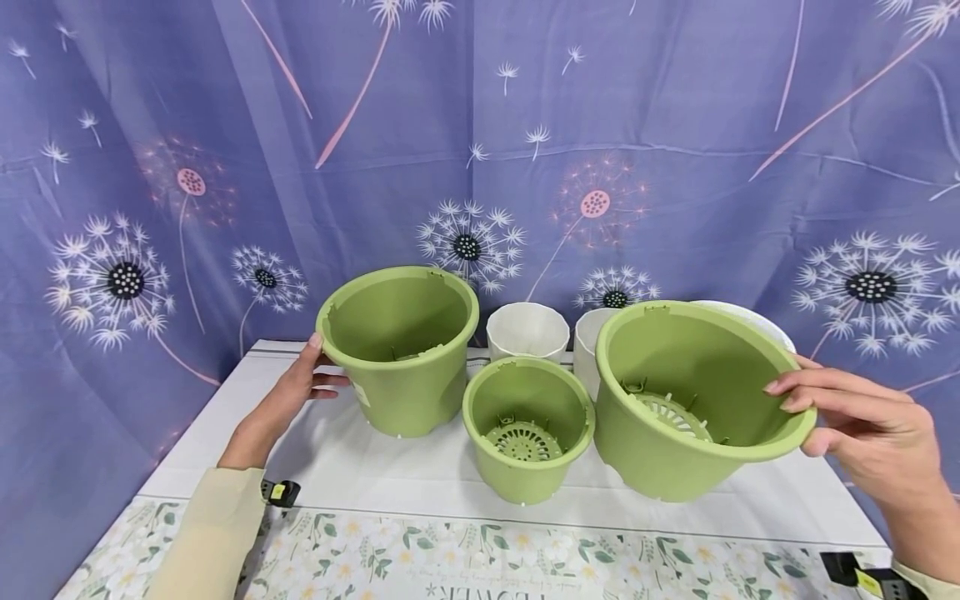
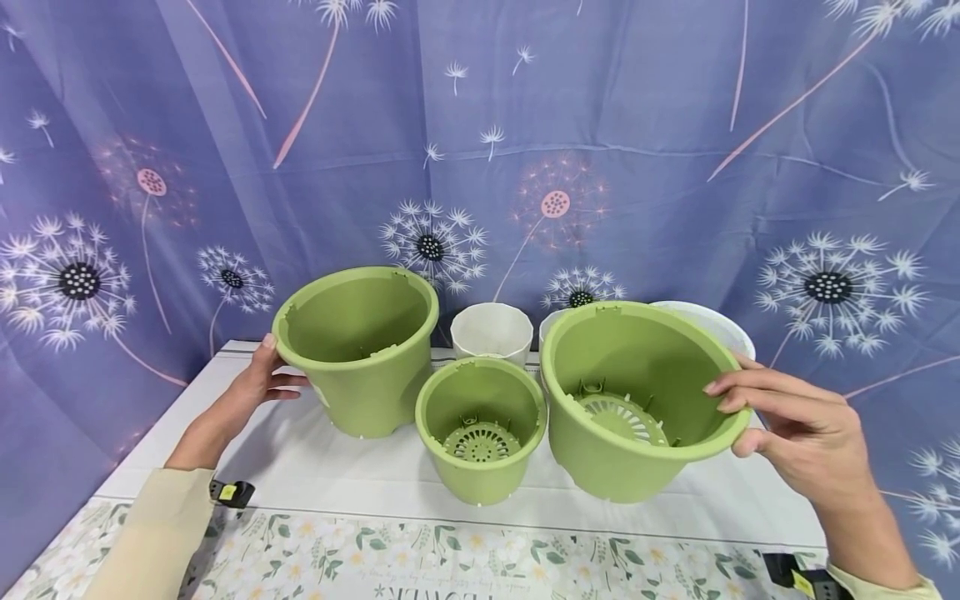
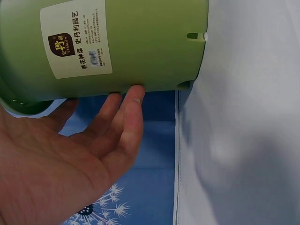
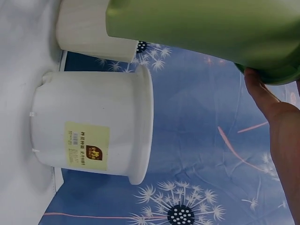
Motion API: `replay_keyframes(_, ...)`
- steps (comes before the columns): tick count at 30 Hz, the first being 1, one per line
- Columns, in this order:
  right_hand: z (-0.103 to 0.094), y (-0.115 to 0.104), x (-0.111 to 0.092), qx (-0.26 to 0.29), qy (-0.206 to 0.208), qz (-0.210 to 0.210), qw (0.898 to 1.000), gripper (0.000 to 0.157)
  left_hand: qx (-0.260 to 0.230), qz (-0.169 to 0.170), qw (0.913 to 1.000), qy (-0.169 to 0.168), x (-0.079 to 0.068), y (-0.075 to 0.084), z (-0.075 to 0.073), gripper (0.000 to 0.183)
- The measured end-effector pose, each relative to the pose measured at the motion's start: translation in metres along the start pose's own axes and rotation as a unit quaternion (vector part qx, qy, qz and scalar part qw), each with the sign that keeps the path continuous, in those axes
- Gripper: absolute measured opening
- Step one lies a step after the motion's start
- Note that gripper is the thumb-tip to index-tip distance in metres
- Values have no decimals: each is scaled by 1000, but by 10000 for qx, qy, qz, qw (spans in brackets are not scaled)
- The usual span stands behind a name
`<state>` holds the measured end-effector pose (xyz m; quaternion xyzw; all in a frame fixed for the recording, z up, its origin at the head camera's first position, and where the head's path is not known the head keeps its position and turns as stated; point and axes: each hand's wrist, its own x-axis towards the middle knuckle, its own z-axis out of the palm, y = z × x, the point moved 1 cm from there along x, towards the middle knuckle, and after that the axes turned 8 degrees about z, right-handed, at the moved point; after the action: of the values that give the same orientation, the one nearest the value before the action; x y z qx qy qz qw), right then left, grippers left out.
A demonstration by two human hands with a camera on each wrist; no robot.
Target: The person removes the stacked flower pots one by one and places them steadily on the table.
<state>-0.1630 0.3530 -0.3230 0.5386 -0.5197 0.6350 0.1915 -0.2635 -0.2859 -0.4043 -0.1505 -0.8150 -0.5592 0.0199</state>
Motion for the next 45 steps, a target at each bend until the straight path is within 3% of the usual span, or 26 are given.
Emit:
replay_keyframes(6, 1, 0, -5, -157, 81, 193, 9997, 34, -18, 40, 10000, 15, -1, 0, 0, 84)
replay_keyframes(15, -3, 7, -17, 38, -40, 413, 9991, 33, -92, 14, 10000, 31, -1, 1, 0, 83)
replay_keyframes(31, -6, 14, -32, -326, -171, 549, 9978, 34, -68, 8, 10000, -24, -1, 0, -1, 85)
replay_keyframes(45, -9, 15, -38, -219, -247, 565, 9979, 34, -47, -21, 10000, -61, 0, 0, 0, 86)
